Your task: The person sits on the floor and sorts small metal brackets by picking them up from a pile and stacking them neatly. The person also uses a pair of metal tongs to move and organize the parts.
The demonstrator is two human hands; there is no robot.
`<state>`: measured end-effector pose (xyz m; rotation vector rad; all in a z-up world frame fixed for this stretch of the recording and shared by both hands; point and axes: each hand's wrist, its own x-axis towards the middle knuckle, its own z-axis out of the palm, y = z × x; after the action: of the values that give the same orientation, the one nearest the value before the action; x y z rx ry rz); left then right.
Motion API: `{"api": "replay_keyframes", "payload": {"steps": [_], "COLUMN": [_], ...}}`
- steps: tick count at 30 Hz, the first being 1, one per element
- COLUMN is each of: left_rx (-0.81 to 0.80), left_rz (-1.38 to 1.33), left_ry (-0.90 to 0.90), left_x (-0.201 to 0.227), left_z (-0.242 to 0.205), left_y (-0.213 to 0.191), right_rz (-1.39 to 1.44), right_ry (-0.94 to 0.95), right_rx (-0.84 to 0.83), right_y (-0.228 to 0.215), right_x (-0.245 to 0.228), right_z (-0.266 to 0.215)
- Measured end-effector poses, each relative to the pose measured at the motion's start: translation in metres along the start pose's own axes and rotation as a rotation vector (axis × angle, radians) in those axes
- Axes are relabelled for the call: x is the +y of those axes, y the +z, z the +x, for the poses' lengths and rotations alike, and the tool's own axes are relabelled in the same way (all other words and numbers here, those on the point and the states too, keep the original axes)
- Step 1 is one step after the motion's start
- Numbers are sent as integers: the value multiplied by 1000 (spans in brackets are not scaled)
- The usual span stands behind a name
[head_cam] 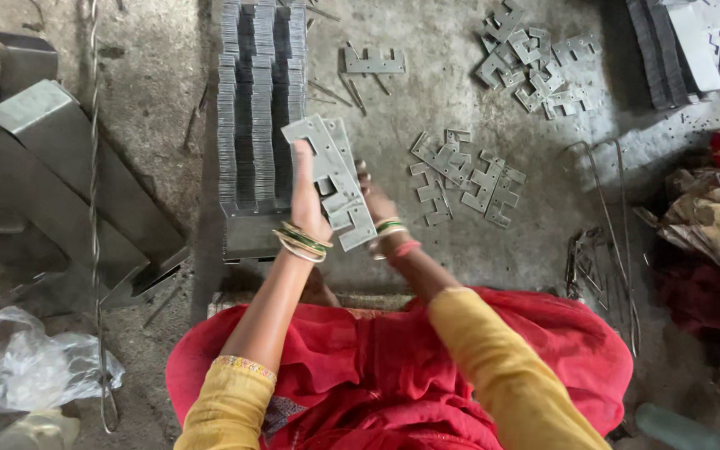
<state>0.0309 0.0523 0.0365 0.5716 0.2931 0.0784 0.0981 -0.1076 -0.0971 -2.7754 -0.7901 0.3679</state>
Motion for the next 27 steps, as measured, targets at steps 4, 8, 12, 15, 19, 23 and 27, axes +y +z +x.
{"api": "replay_keyframes", "payload": {"steps": [4, 8, 12, 15, 19, 23, 27], "left_rx": [-2, 36, 81, 102, 161, 122, 229], "left_rz": [-135, -136, -140, -134, -188, -127, -114], "left_ry": [-28, -15, -56, -80, -219, -273, -300], "left_x": [29, 27, 13, 3, -2, -11, -31], "left_z": [-10, -8, -4, -5, -11, -18, -17], "left_y": [16, 14, 7, 7, 17, 31, 33], "right_rz": [-175, -224, -150, -27, 181, 153, -15], "right_ry": [-291, -491, -577, -167, 253, 154, -134], "right_rx": [-111, -75, 61, -5, 314, 101, 180], "right_y": [14, -14, -49, -76, -90, -71, -33], "right_x": [-49, -13, 77, 125, 133, 117, 115], "right_z": [5, -42, -111, -153, -170, -166, -163]}}
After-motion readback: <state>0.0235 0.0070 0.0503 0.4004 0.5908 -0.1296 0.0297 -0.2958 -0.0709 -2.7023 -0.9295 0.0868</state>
